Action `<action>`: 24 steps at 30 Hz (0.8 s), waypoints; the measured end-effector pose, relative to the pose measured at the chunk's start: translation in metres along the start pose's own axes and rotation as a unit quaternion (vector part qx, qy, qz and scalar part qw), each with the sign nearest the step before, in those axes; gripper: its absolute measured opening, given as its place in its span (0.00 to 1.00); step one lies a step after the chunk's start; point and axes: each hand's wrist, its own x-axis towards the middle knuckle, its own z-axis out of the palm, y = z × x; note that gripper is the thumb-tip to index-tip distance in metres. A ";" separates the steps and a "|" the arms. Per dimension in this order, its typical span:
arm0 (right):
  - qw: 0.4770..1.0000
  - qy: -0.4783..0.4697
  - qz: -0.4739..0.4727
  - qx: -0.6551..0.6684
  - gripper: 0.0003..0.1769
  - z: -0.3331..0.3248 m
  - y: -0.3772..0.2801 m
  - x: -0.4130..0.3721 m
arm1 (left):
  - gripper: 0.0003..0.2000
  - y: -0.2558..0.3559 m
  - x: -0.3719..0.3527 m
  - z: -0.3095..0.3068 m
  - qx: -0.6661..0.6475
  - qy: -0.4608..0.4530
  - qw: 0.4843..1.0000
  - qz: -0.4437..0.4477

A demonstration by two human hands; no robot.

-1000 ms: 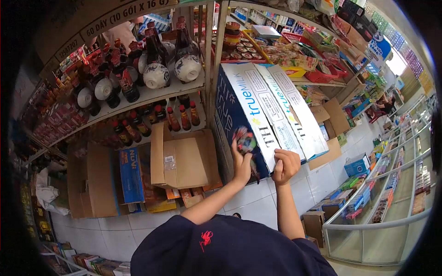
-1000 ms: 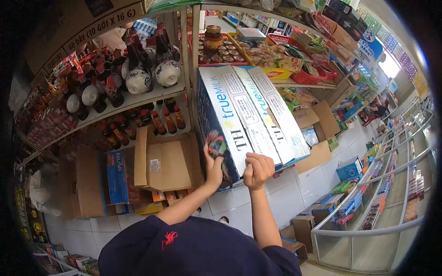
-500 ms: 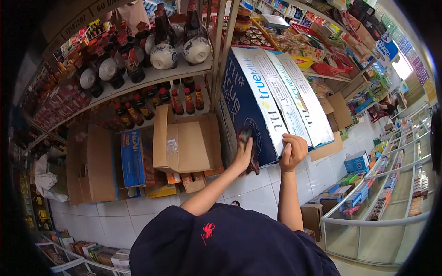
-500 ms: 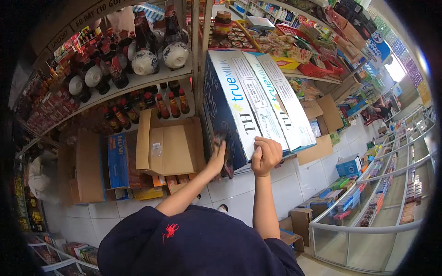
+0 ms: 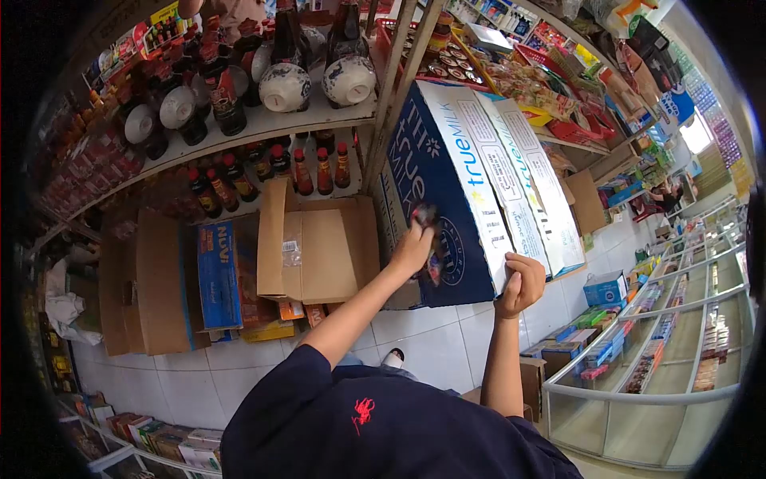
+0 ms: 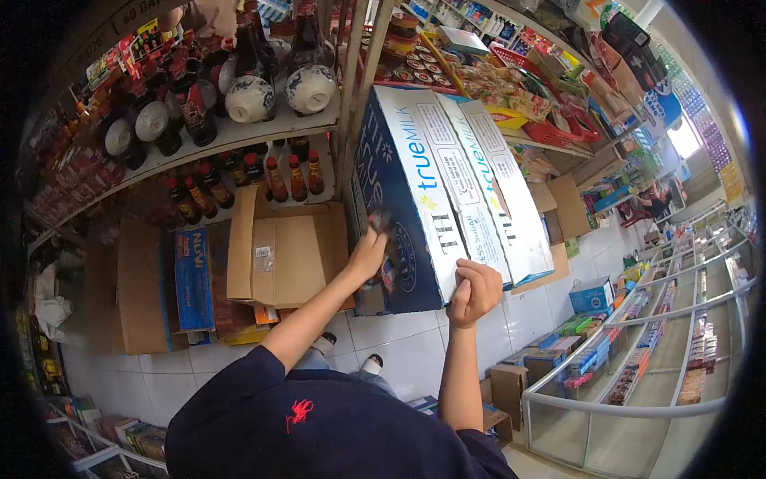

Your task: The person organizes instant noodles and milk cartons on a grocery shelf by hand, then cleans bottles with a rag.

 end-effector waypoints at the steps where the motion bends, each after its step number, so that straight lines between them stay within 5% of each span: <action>1: 1.000 -0.002 0.003 -0.002 0.10 -0.001 0.000 -0.001 | 0.29 0.020 0.004 -0.006 0.000 -0.005 1.000 0.000; 5: 1.000 -0.002 0.013 -0.008 0.10 0.000 0.000 0.002 | 0.24 0.059 0.079 -0.024 -0.052 0.049 0.997 0.015; 6: 1.000 0.000 0.011 -0.007 0.10 0.000 0.000 0.001 | 0.23 0.054 0.100 -0.022 -0.063 0.123 0.989 0.054; 8: 1.000 0.000 0.016 -0.004 0.09 -0.001 0.001 -0.002 | 0.21 0.007 0.133 -0.011 -0.060 0.224 0.968 0.101; 9: 1.000 0.002 0.016 -0.003 0.09 -0.002 0.000 -0.002 | 0.21 -0.014 0.132 -0.012 -0.001 0.198 0.980 0.013; 10: 1.000 -0.004 0.015 -0.005 0.09 -0.002 -0.001 -0.002 | 0.21 -0.110 0.141 0.018 -0.001 0.199 0.980 0.015; 11: 1.000 -0.008 0.013 -0.007 0.10 -0.002 0.000 -0.001 | 0.24 -0.191 0.181 0.036 -0.439 0.231 0.863 -0.096; 12: 1.000 -0.005 0.011 -0.007 0.10 -0.001 0.001 -0.003 | 0.24 -0.152 0.112 0.027 -0.439 0.232 0.863 -0.090; 13: 1.000 -0.003 0.009 -0.006 0.10 0.000 0.002 -0.003 | 0.22 -0.086 0.094 0.012 -0.023 0.182 0.983 -0.020; 17: 1.000 -0.004 0.022 -0.014 0.11 0.001 0.002 -0.002 | 0.26 0.001 0.092 -0.012 -0.018 0.130 0.991 -0.007; 19: 1.000 -0.002 0.009 -0.022 0.11 0.001 0.002 -0.001 | 0.29 0.035 0.127 -0.026 -0.081 0.144 0.982 0.089; 20: 1.000 -0.001 0.008 -0.024 0.11 0.001 0.002 -0.001 | 0.31 0.049 0.144 -0.032 -0.094 0.148 0.983 0.052; 21: 1.000 -0.002 0.009 -0.027 0.11 0.001 0.003 -0.001 | 0.33 0.044 0.172 -0.030 -0.069 0.219 0.966 0.118; 24: 1.000 -0.009 0.002 -0.023 0.10 -0.001 0.004 0.000 | 0.29 0.052 0.202 -0.054 0.064 0.217 0.974 0.010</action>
